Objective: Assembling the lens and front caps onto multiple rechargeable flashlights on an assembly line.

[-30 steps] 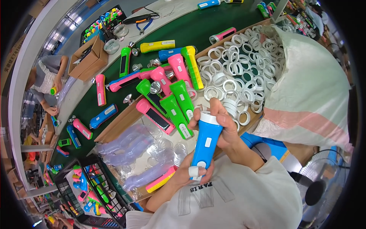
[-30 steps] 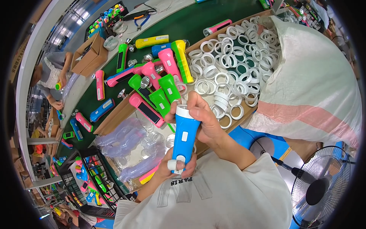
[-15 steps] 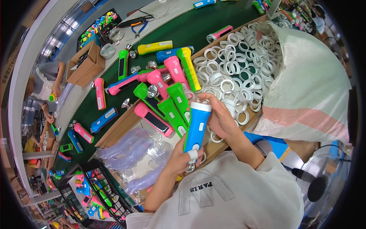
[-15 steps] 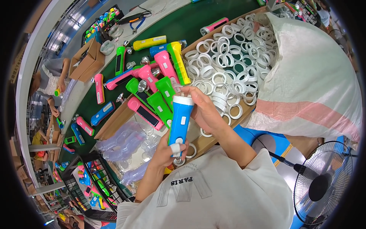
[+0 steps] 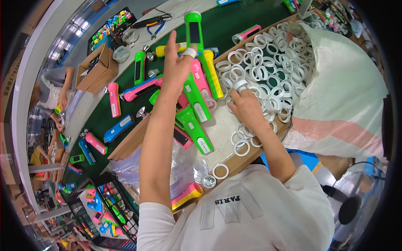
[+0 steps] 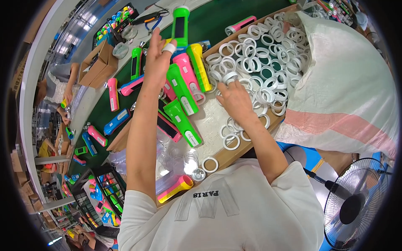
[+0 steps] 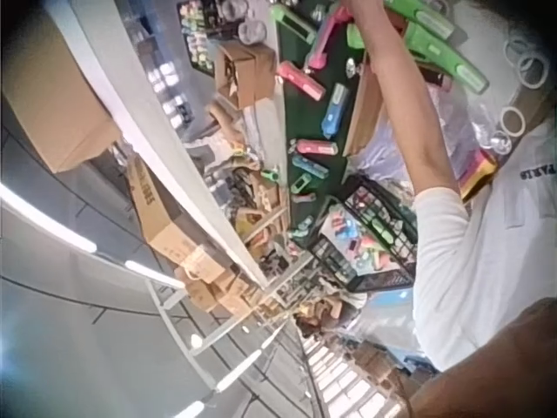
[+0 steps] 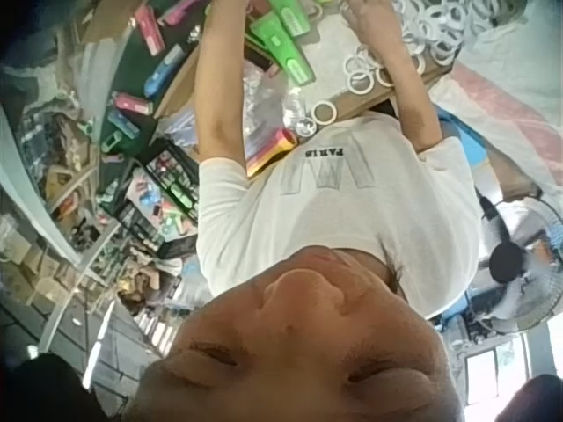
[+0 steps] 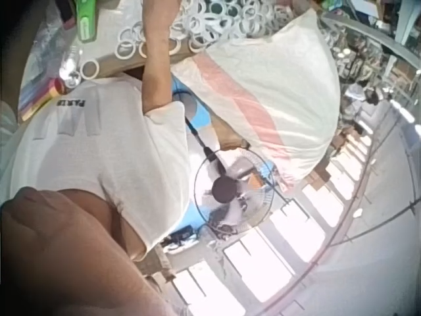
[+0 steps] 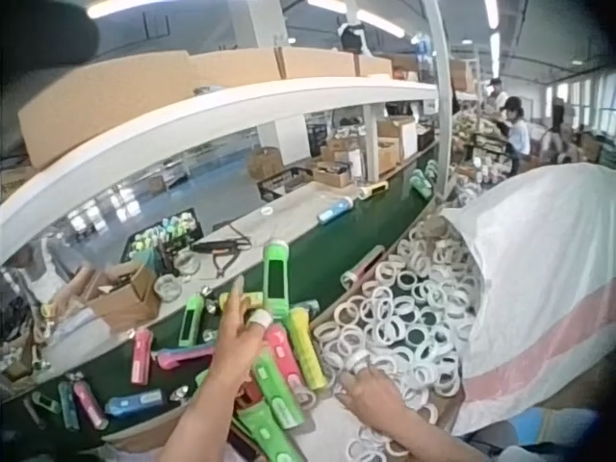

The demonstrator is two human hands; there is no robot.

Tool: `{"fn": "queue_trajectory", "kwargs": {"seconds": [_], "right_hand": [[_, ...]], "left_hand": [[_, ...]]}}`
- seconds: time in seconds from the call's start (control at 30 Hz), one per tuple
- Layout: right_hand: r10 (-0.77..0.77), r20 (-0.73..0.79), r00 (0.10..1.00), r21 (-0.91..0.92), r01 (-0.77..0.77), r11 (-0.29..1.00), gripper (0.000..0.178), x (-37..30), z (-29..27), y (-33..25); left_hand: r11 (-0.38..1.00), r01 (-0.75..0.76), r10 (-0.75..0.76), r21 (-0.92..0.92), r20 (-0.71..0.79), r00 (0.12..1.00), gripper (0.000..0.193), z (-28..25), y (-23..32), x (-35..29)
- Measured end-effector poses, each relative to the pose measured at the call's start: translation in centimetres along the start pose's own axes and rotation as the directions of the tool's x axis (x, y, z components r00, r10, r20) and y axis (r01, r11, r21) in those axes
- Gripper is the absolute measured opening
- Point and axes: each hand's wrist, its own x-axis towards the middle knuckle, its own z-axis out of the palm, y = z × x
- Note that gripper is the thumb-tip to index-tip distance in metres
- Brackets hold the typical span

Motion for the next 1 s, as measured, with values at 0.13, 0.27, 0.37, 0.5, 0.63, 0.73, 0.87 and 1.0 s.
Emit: {"fn": "queue_trajectory", "kwargs": {"seconds": [0.13, 0.27, 0.37, 0.5, 0.63, 0.73, 0.87, 1.0], "right_hand": [[-0.087, 0.074, 0.993, 0.010, 0.087, 0.996, 0.034, -1.8, -1.1, 0.7], [-0.068, 0.064, 0.996, -0.001, 0.068, 0.998, 0.022, -2.0, -0.4, 1.7], [-0.097, 0.003, 0.995, 0.123, 0.095, 0.988, 0.020, -2.1, -1.4, -0.1], [-0.134, 0.086, 0.987, 0.441, 0.083, 0.894, 0.017, -2.7, -2.8, -3.1], [-0.155, 0.031, 0.987, 0.490, 0.120, 0.863, 0.025, -4.0, -3.2, -5.0], [-0.221, -0.018, 0.975, 0.600, 0.187, 0.777, 0.044, -4.1, -2.1, -5.6], [-0.179, -0.056, 0.982, 0.728, 0.163, 0.666, 0.069, -2.3, -2.9, -6.4], [-0.048, -0.053, 0.997, 0.841, 0.071, 0.536, 0.071, -1.6, -3.2, -4.7]], "left_hand": [[0.999, -0.040, 0.047, -0.032, 0.272, 0.961, 0.031, -5.1, -0.2, -5.4], [0.680, -0.040, -0.532, 0.732, 0.531, 0.659, 0.032, -11.3, 0.0, -14.2], [0.382, -0.112, -0.251, 0.917, 0.220, 0.943, 0.032, -12.1, -3.7, -19.7], [0.453, -0.208, -0.083, 0.867, 0.273, 0.958, 0.031, -11.3, -4.9, -20.7], [0.643, -0.043, -0.070, 0.764, 0.115, 0.991, 0.013, -12.8, -2.9, -20.1], [0.920, 0.388, -0.392, 0.056, 0.089, 0.916, 0.011, -10.5, 0.9, -17.7], [0.941, 0.336, -0.313, -0.027, 0.304, 0.900, 0.016, -5.2, 1.9, -13.3], [0.903, -0.256, 0.185, 0.344, 0.226, 0.956, 0.017, -1.9, 0.3, -5.0]]}}
